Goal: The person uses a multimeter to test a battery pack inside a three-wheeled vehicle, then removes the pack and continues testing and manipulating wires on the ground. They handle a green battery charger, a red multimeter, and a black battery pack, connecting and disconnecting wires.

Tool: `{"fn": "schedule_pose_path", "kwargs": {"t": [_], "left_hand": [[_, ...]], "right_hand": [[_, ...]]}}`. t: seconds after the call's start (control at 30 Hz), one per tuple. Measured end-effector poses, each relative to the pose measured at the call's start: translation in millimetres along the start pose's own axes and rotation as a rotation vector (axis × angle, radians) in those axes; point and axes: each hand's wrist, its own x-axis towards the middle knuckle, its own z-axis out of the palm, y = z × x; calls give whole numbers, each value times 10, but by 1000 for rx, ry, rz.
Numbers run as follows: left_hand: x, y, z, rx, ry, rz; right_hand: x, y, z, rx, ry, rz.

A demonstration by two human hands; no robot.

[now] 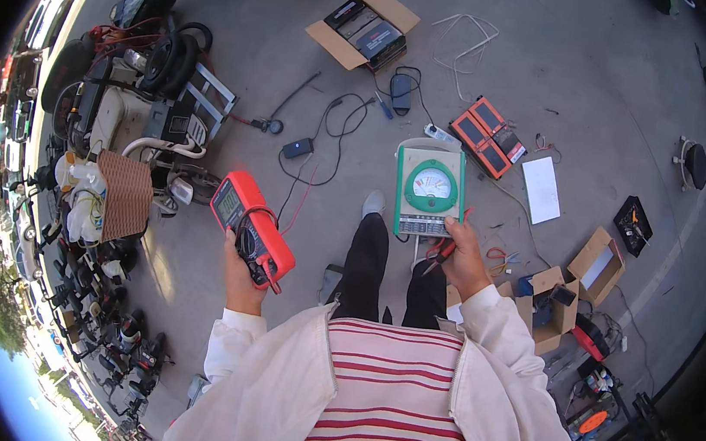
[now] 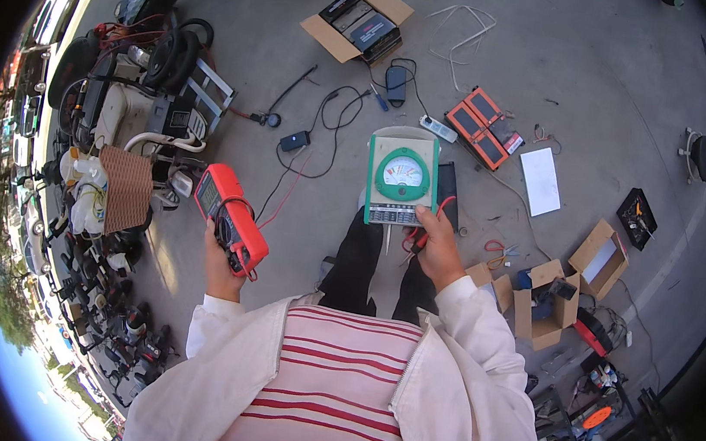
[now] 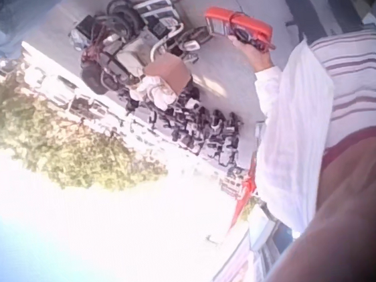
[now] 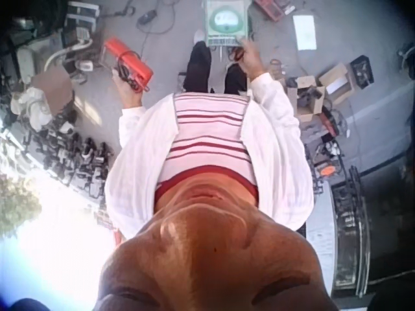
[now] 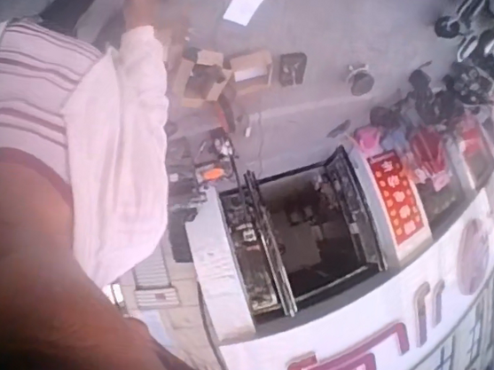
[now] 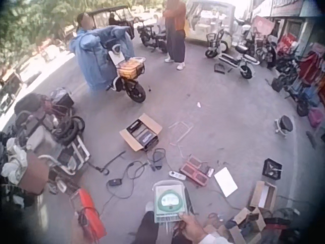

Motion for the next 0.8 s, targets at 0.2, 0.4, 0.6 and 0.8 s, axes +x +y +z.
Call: {"fn": "schedule_pose_path", "kwargs": {"t": [0.2, 0.4, 0.6, 0.8], "left_hand": [[886, -253, -638, 284, 64, -98], [2175, -1351, -1574, 774, 257, 19], [3486, -2893, -2685, 1245, 312, 106], [4490, -4000, -2922, 1167, 127, -113]], "right_hand": [[1477, 1185, 141, -40, -65, 233], [3125, 2516, -509, -47, 40, 409], [4492, 3699, -1362, -69, 159, 214], [5327, 4130, -1957, -106, 166, 284]]}}
